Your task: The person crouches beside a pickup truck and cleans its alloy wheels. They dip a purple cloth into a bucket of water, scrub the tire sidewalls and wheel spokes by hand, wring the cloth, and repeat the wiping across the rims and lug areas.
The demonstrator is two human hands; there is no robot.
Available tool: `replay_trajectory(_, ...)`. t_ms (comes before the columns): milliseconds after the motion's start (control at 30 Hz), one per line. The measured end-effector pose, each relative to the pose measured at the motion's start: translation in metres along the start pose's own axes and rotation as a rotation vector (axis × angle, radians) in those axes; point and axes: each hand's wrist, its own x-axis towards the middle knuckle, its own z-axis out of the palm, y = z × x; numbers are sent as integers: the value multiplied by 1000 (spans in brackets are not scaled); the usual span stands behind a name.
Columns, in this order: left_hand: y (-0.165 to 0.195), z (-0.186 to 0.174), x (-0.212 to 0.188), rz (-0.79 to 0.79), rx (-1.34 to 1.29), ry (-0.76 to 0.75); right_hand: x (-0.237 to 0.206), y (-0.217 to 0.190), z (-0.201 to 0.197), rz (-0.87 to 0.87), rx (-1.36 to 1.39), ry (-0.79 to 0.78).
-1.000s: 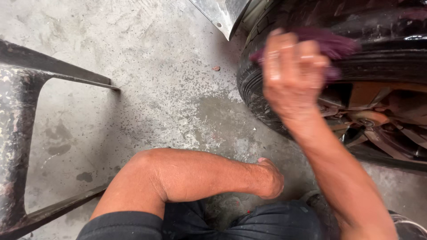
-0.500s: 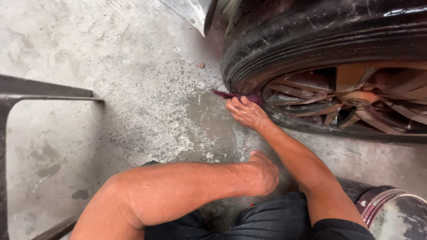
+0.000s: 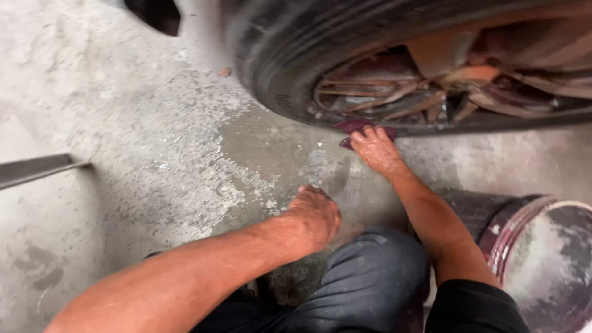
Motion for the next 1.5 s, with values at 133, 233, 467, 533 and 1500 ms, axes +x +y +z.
replay_trajectory(133,-12,2,5,6,-49,11,-65,30,47,768,594,207)
replay_trajectory(233,-18,2,9,-10,-75,6,-96,63,74,1375,1189,1029)
replay_trajectory(467,-12,-4,15,-52,-26,1,-13,32,38,1628,1176,1020)
replay_trajectory(533,-7,-6,21,-49,1,6,26,-13,17,1612,1260,836)
replay_trajectory(1500,-28,-9,52,-14,-120,145,-145,175,37,1801,1984,2088)
